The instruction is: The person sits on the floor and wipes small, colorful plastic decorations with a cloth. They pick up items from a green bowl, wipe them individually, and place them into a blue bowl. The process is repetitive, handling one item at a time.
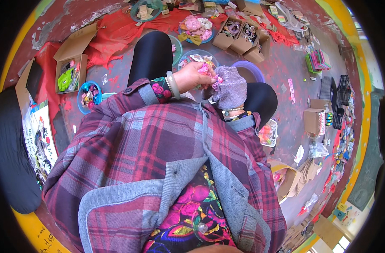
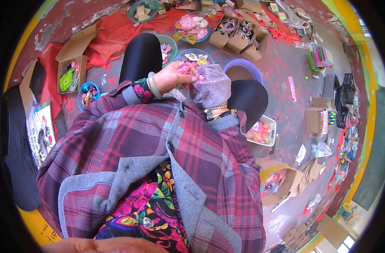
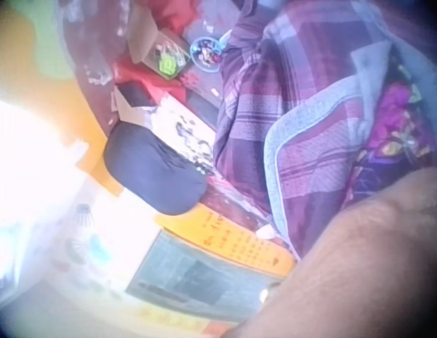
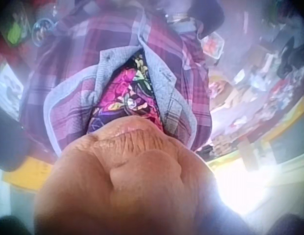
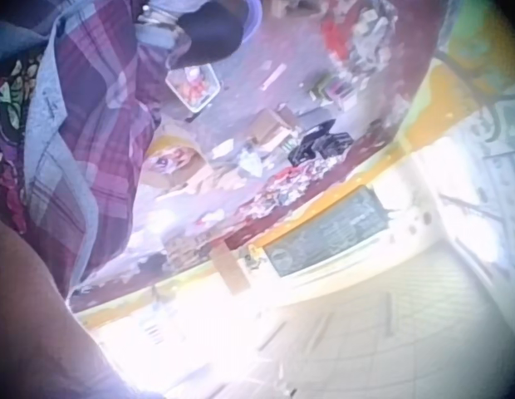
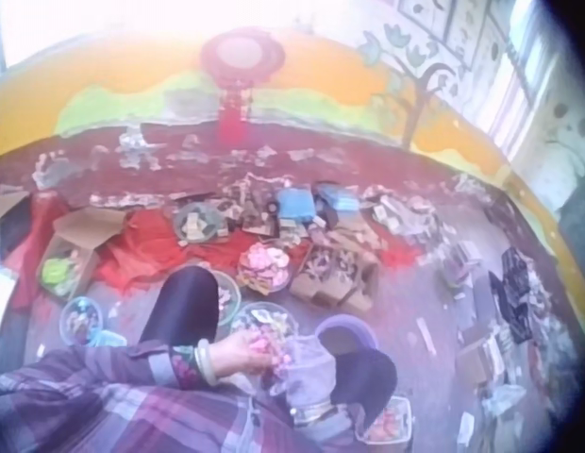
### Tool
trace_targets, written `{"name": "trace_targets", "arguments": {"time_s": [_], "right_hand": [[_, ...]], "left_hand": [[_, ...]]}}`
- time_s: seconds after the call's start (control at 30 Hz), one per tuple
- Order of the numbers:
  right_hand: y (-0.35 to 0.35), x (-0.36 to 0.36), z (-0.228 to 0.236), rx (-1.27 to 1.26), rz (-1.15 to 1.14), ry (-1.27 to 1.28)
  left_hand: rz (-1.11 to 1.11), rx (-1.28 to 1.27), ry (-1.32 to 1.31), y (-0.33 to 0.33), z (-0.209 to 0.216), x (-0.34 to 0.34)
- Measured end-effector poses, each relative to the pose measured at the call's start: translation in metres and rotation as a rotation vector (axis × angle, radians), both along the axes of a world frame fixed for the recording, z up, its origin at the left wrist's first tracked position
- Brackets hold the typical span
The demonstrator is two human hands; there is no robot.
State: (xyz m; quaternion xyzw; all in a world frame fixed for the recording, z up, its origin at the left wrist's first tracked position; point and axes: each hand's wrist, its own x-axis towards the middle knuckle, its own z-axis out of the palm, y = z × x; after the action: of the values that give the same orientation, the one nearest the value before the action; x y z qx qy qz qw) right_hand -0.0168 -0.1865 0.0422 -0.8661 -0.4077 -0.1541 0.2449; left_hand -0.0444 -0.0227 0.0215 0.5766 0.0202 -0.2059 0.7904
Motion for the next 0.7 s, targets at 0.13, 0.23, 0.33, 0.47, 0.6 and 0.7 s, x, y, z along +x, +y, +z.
{"name": "trace_targets", "arguments": {"time_s": [0.13, 0.23, 0.33, 0.47, 0.6, 0.7], "right_hand": [[-0.005, -0.004, 0.007, 0.095, -0.142, 0.116], [-0.009, -0.005, 0.018, 0.914, -0.191, 0.967], [-0.025, -0.007, 0.029, 1.409, -0.267, 1.292], [-0.037, 0.001, 0.007, 1.585, -0.197, 1.523], [-0.041, 0.001, 0.016, 1.627, -0.261, 1.571], [-0.042, 0.006, 0.011, 1.628, -0.277, 1.587]], "left_hand": [[0.066, -0.115, 0.11, 0.003, -0.004, 0.002], [0.197, -0.119, 0.047, 0.016, -0.015, 0.013], [0.329, -0.081, 0.089, 0.027, -0.028, 0.03], [0.437, -0.018, 0.209, 0.034, -0.047, 0.047], [0.387, -0.003, 0.119, 0.02, -0.083, 0.075], [0.36, 0.051, 0.189, 0.018, -0.096, 0.079]]}}
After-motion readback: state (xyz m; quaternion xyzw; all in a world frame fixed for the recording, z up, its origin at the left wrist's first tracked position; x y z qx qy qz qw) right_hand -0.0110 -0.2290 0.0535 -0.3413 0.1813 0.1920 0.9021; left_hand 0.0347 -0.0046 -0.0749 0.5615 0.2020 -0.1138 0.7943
